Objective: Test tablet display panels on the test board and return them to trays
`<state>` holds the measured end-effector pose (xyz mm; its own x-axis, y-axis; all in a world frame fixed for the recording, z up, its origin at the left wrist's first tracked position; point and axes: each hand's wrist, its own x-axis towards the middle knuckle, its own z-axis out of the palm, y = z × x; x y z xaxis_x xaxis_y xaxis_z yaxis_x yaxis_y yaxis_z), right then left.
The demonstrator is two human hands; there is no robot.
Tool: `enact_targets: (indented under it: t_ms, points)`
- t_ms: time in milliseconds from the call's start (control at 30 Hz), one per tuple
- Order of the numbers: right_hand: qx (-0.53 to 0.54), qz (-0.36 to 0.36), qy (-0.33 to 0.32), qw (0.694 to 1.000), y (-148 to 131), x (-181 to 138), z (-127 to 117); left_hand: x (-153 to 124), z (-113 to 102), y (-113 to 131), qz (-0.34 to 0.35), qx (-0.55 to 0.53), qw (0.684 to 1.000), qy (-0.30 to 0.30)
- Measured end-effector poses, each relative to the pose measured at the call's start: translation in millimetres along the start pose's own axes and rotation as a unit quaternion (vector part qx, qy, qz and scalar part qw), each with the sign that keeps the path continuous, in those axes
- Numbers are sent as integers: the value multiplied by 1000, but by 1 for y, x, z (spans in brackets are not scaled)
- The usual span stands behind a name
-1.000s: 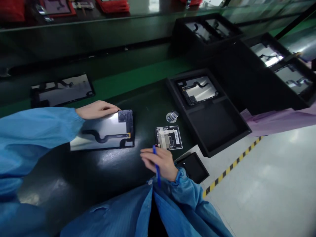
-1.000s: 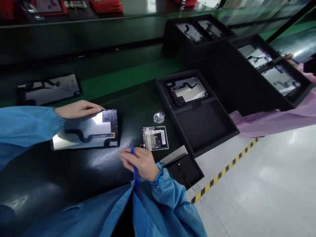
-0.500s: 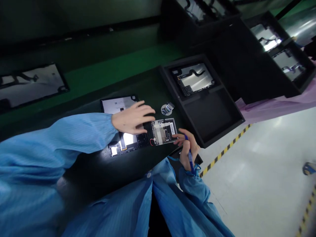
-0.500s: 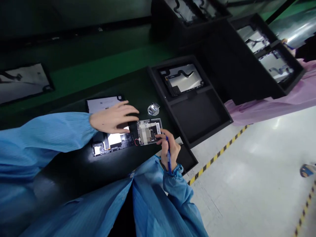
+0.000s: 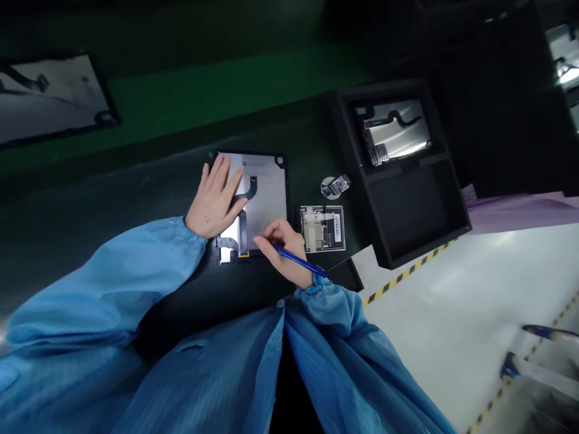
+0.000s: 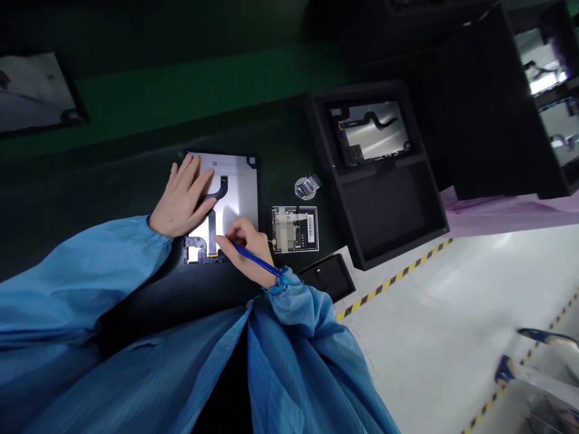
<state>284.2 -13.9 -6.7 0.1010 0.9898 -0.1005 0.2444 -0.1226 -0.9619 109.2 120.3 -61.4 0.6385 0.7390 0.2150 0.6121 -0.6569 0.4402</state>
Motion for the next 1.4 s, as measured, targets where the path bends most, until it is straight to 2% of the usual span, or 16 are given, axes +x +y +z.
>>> enact_targets:
  t_ms: [133,233,567,633,767,833,1000,1167,1300,1400]
  points:
    - [-93,-31,29,995,15,4,12,0,-5,4,3,-15,1000,10]
    - [-150,-77,16,986,19,3,11,-1,-6,5,10,-17,1000,17]
    - [-190,-110,11,975,19,5,16,1,-8,7,8,-7,1000,10]
    - [-178,-98,15,979,22,4,15,2,-9,7,2,-9,1000,5]
    - [-102,-24,78,991,14,5,1,2,-10,7,-5,-24,1000,-2]
    - [-70,-22,88,993,1,15,-13,1,-8,7,3,-37,999,1]
    - [-66,-61,20,996,-18,67,-34,-2,-4,11,50,-50,998,7]
    - [-161,-55,-19,985,-6,110,-18,-1,-2,14,83,-15,996,20]
    - [-107,-62,-31,992,-1,116,-1,0,0,12,76,-25,996,40]
    - [-52,-79,-19,995,-6,107,-5,-1,-1,13,67,-36,995,57]
